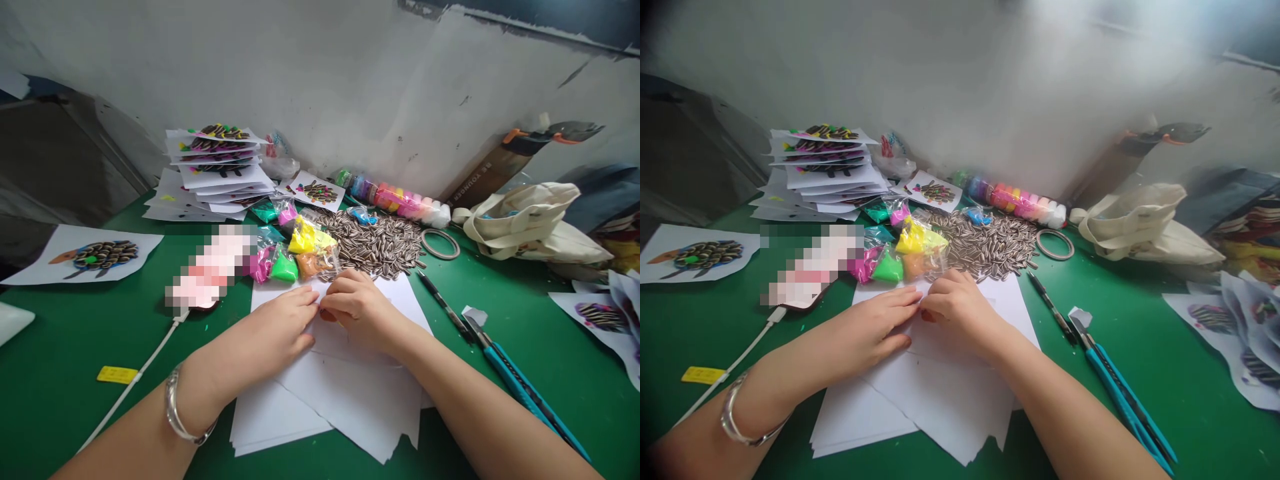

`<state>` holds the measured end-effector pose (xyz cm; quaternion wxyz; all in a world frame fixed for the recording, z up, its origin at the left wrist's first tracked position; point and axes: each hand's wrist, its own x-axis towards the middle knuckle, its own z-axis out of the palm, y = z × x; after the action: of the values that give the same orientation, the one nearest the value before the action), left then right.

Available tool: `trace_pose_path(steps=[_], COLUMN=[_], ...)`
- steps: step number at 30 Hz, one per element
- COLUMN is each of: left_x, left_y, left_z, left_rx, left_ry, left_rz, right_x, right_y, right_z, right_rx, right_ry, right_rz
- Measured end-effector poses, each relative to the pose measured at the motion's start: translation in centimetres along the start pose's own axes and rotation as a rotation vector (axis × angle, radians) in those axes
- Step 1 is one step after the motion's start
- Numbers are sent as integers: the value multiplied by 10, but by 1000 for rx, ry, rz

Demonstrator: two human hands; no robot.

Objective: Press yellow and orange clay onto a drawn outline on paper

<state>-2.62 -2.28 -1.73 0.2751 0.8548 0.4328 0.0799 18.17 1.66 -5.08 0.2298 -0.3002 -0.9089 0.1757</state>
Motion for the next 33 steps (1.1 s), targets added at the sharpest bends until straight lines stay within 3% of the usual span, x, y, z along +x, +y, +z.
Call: trace_pose_path(steps=[8, 21, 33], left_x=[0, -1, 0], left_y=[4, 2, 1], left_z=[-4, -2, 0], left_rx=[-14, 8, 4], left_ry=[-23, -41, -42], left_rz=[-26, -26, -33], right_x=[-1, 1, -1], right_y=[7, 8, 9], right_z=[-7, -11, -12], right_rx=[-16, -20, -17], right_ry=[36, -31, -15], right_rz=[33, 23, 29])
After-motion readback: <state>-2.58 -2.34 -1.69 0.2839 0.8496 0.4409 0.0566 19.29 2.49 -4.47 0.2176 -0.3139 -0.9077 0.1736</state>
